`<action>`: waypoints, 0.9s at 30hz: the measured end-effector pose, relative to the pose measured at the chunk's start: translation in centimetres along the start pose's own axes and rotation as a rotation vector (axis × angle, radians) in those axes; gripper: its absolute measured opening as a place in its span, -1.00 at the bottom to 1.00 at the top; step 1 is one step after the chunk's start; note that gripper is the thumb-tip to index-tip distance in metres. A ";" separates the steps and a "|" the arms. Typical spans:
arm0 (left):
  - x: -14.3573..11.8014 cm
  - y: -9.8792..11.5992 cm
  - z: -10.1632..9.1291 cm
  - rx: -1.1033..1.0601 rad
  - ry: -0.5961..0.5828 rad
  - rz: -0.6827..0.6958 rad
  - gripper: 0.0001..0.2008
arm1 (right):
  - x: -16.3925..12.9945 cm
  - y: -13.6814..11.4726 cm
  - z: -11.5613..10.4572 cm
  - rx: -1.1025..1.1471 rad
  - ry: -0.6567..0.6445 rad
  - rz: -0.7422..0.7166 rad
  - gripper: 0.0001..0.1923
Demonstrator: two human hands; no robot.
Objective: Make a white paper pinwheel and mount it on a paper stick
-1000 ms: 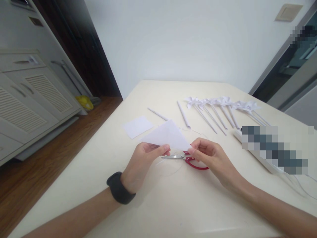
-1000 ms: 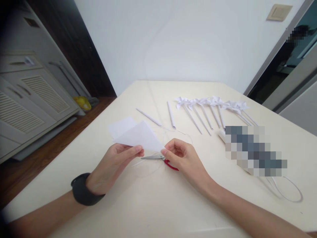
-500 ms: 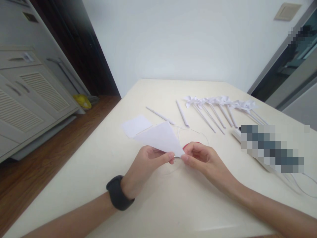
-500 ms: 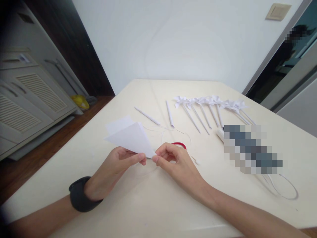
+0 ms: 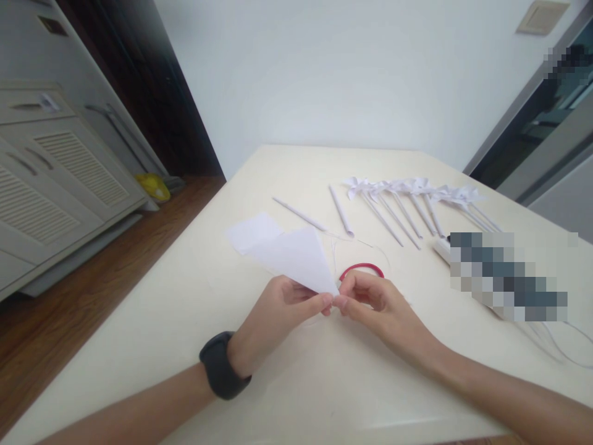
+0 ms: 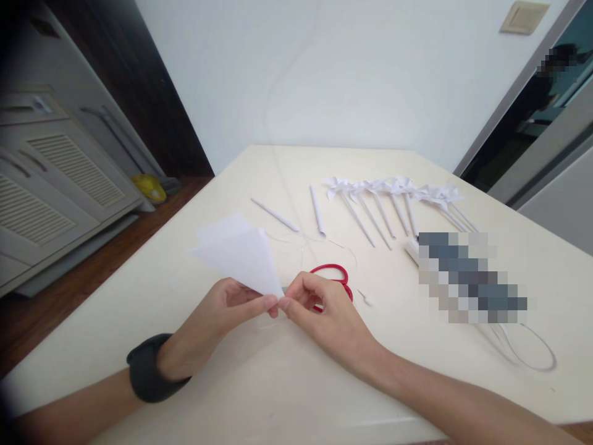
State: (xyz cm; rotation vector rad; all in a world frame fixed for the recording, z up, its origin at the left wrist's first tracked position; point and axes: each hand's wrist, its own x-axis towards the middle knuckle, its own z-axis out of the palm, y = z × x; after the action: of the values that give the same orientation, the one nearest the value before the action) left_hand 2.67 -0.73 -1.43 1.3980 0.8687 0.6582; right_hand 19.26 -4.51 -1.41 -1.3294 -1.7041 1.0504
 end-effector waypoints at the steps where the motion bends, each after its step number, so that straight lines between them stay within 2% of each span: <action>1: 0.0 0.0 -0.1 0.021 0.003 0.008 -0.87 | 0.0 -0.1 -0.2 -0.030 -0.010 -0.008 -0.82; 4: 0.2 0.2 -0.3 0.048 0.012 0.043 -0.85 | 0.3 0.0 -1.2 -0.160 -0.024 -0.038 -0.82; 8: 0.3 0.6 -0.3 0.103 0.049 0.077 -0.79 | 0.7 0.9 -3.0 -0.391 0.019 -0.067 -0.89; 14: 0.3 0.6 -0.5 0.101 0.065 0.101 -0.83 | 1.0 2.7 -4.0 -0.629 -0.035 -0.099 -0.69; 21: 0.1 0.6 -0.7 0.112 0.081 0.126 -0.79 | 1.2 2.8 -4.1 -0.705 -0.061 -0.063 -0.73; 27: 0.3 0.6 -0.7 0.063 0.111 0.194 -0.81 | 1.1 2.4 -4.8 -0.613 -0.085 0.001 -0.77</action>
State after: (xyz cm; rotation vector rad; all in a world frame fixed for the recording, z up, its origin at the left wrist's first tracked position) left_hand 2.26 -0.05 -0.80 1.5266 0.8539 0.8689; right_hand 24.30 -2.29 -1.62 -1.6673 -2.1932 0.6010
